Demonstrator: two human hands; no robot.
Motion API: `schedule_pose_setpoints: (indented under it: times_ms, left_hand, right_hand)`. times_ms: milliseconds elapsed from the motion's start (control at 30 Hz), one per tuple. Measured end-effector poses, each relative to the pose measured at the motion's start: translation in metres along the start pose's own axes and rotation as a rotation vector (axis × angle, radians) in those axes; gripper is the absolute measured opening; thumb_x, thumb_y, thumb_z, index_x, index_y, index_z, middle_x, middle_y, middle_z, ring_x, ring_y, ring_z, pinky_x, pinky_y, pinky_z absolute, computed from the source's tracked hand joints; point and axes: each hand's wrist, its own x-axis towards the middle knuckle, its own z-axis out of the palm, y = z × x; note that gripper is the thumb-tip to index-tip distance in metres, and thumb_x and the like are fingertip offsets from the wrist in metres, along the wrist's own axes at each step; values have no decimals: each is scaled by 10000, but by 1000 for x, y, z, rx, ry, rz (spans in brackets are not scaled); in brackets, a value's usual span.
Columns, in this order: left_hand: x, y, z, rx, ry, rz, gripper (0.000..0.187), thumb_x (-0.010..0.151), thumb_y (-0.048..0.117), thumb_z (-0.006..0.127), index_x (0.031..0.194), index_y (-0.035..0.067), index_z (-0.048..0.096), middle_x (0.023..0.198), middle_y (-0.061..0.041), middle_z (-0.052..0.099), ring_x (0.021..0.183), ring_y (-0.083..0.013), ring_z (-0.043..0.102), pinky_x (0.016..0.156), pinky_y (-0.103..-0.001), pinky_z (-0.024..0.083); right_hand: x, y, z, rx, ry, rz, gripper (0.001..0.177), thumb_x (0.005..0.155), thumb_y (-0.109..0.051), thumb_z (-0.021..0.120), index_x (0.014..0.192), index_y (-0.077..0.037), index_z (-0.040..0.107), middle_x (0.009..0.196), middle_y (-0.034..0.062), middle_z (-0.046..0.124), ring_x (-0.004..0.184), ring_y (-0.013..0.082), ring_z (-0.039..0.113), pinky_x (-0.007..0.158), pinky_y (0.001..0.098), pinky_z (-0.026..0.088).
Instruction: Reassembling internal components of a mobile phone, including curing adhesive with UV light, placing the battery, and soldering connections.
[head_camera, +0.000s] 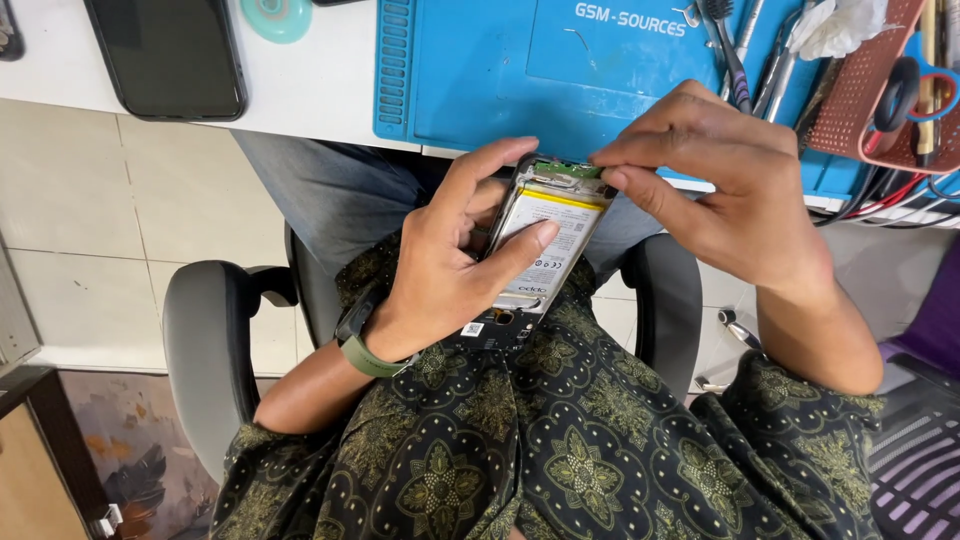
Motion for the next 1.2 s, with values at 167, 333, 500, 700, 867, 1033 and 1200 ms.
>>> schedule_pose_setpoints:
  times_ms: [167,333,500,700,867,1033,1200]
  left_hand:
    - [0,0,1,-64,-12,-8,559,1102,199,747,1584,142,469,1227,-105,837,1030,-152,844,895,-254,680]
    - [-1,-1,1,-51,-3,23,567,1111,182,753,1594,147,456,1294,-118,834,1063,-151,847,935,-254,681]
    - [-1,-2,2,-24,8,-7,565,1104,174,759,1592,139,477,1124,-62,804,928,-97,776,842,-236,638]
    - [0,-3,1,51,-22,3,574,1121,209,746,1618,148,465,1025,-40,770,864,-83,722,790,-239,608]
    - [-1,-4,1,81,-21,9,577,1127,221,746,1628,159,466,1041,-41,769,846,-79,686,796,-232,581]
    - [-2,-6,2,56,1,78,537,1136,144,759,1609,134,505,1569,-76,682,1204,-165,828,1016,-268,698]
    - [-4,-13,2,184,21,111,480,1133,150,779,1572,158,585,1567,-55,702,864,-52,639,839,-216,599]
  right_hand:
    - [-1,3,7,0,24,4,205,1111,-10,743,1259,129,770,1167,239,705,1088,363,648,889,452,560]
    - [-5,3,10,-69,52,-31,219,1127,-19,748,1291,125,777,1169,246,663,1086,385,632,890,477,548]
    - [-8,-3,11,-273,51,-129,179,1155,13,754,1293,126,772,1150,251,661,1019,412,603,863,523,511]
    - [-10,-2,8,-300,24,-122,177,1162,15,748,1299,123,772,1158,253,670,1018,414,605,864,525,532]
    - [-7,-4,8,-292,27,-117,252,1172,30,770,1400,130,730,1167,261,696,1036,427,626,900,536,535]
    - [-7,-5,10,-326,34,-161,156,1172,28,732,1292,120,772,1145,246,682,984,417,603,864,520,540]
    - [-9,-10,8,-306,20,-154,153,1163,48,731,1297,117,762,1148,251,681,1005,421,607,871,523,548]
